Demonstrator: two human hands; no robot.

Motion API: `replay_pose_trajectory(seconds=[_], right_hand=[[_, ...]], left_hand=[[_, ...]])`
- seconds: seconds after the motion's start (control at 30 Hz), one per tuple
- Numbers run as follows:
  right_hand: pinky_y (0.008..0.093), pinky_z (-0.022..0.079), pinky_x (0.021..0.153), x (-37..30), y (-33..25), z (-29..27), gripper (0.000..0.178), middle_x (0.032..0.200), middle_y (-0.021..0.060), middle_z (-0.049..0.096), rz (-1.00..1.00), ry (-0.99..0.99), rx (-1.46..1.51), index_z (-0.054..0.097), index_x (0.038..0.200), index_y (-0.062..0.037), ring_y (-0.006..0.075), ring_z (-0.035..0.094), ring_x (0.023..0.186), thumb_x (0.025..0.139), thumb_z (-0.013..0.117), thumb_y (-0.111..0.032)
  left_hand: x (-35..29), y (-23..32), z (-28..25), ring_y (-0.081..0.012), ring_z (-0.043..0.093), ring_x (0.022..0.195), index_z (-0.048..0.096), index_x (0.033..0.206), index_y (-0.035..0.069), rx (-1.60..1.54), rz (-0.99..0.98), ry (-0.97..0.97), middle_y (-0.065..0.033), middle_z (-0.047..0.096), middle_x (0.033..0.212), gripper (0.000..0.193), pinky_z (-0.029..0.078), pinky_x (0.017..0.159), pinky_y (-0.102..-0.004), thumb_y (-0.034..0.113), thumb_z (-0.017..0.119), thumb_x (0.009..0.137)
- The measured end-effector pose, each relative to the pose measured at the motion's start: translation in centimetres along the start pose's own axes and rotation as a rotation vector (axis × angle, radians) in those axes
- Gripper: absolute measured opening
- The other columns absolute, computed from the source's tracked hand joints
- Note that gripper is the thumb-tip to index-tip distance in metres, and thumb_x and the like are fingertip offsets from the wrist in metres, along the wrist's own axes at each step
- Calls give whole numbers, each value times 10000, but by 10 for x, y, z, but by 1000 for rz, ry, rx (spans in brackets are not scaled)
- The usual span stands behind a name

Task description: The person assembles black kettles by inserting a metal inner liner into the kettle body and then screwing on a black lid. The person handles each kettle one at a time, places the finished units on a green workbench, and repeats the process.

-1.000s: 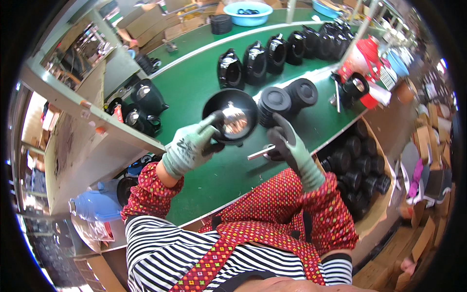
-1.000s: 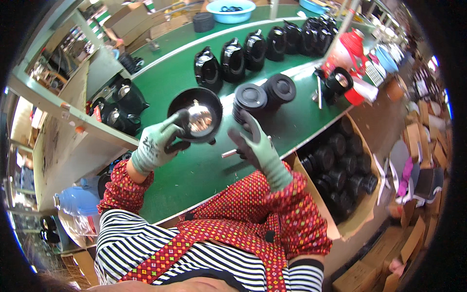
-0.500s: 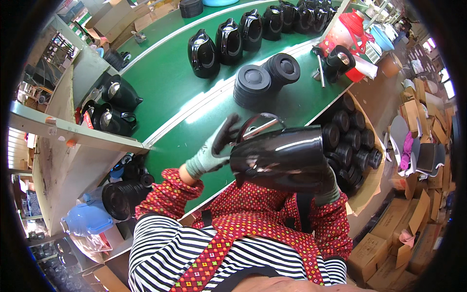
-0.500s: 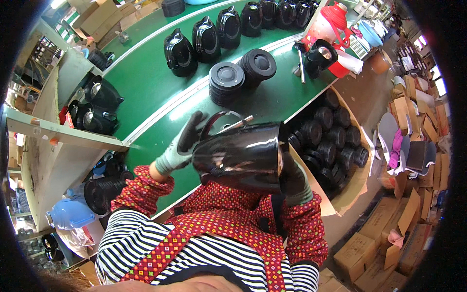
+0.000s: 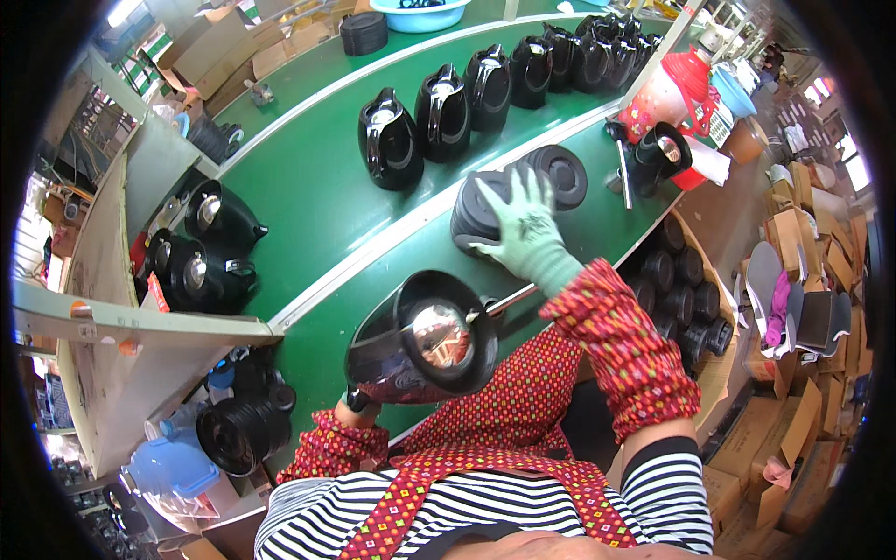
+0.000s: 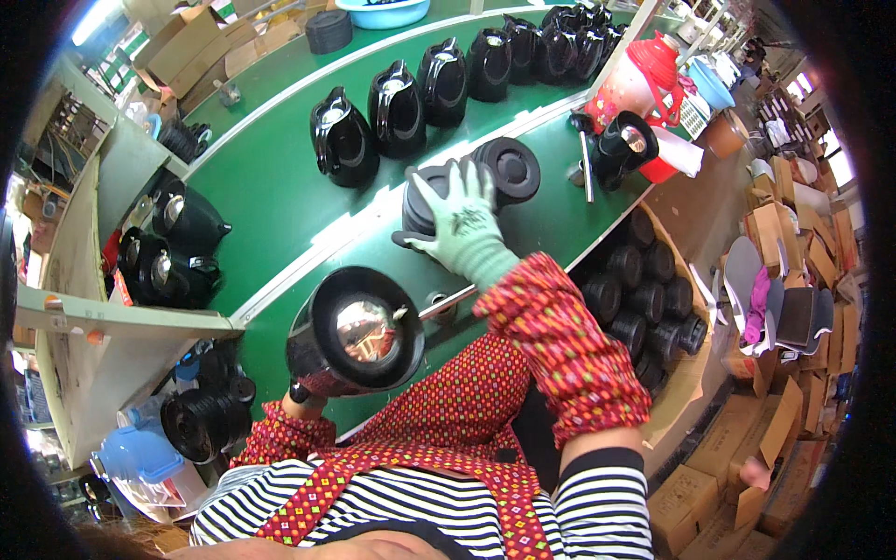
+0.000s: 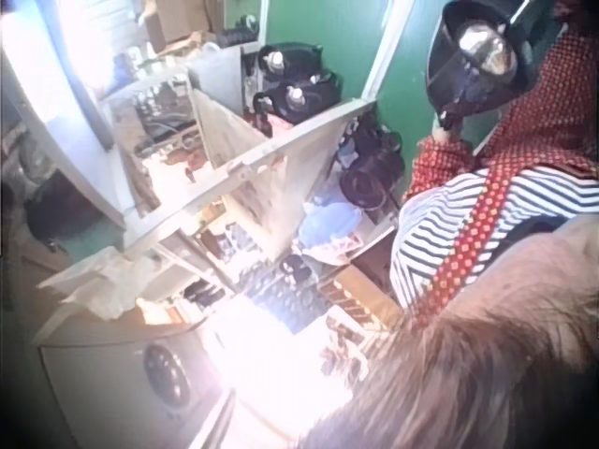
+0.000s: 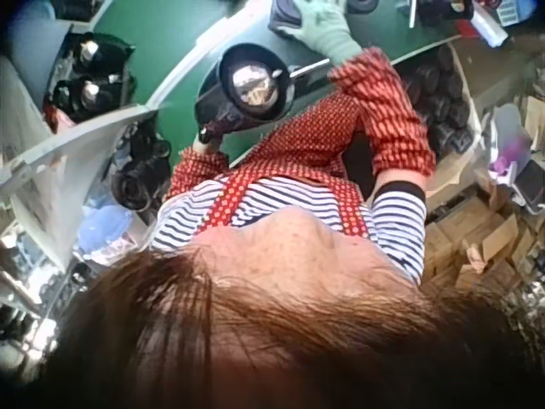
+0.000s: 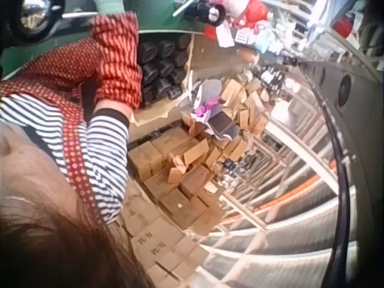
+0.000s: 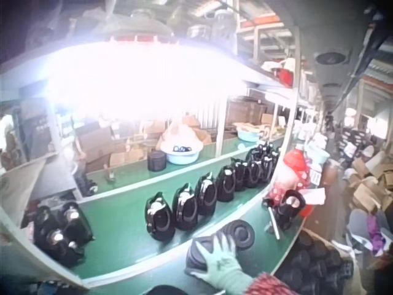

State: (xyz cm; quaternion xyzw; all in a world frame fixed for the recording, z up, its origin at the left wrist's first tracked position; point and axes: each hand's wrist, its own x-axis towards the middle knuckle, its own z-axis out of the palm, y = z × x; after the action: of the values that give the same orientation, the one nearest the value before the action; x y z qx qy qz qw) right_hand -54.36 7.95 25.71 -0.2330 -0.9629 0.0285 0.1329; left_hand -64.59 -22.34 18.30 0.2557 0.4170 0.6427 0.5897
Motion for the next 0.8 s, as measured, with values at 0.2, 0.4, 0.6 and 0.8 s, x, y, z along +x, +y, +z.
replay_pose_trajectory(seconds=[0.2, 0.4, 0.6, 0.8], right_hand=[[686, 129, 1221, 51, 8, 44, 929, 1564, 402, 330, 34, -250, -119, 332, 1639, -323, 570, 261, 1490, 866, 619, -753], [648, 314, 1086, 25, -15, 20, 810, 1476, 351, 416, 46, 174, 37, 449, 1578, -321, 491, 411, 1328, 871, 686, -638], [527, 300, 1193, -97, -44, -83, 816, 1548, 263, 436, -57, 103, 745, 485, 1559, -72, 450, 413, 1401, 910, 690, -521], [523, 283, 1197, -177, -53, -113, 883, 1562, 269, 413, 33, 138, 738, 475, 1552, -28, 445, 398, 1421, 898, 678, -586]], left_hand=[[2, -1, -14, -230, 592, 1307, 487, 1502, 2, 363, 92, 32, -137, 595, 1454, 792, 489, 1110, -383, 390, 825, 901], [3, -30, -39, -223, 553, 1362, 429, 1541, -9, 280, 55, 10, -155, 533, 1520, 677, 429, 1184, -363, 351, 671, 1021], [23, -20, 7, -295, 490, 1441, 345, 1593, -14, -330, 18, -103, -198, 433, 1605, 576, 410, 1219, -435, 315, 450, 1131], [21, -2, 68, -300, 519, 1410, 378, 1577, -8, -121, 108, -292, -184, 468, 1584, 630, 451, 1181, -443, 306, 585, 1072]])
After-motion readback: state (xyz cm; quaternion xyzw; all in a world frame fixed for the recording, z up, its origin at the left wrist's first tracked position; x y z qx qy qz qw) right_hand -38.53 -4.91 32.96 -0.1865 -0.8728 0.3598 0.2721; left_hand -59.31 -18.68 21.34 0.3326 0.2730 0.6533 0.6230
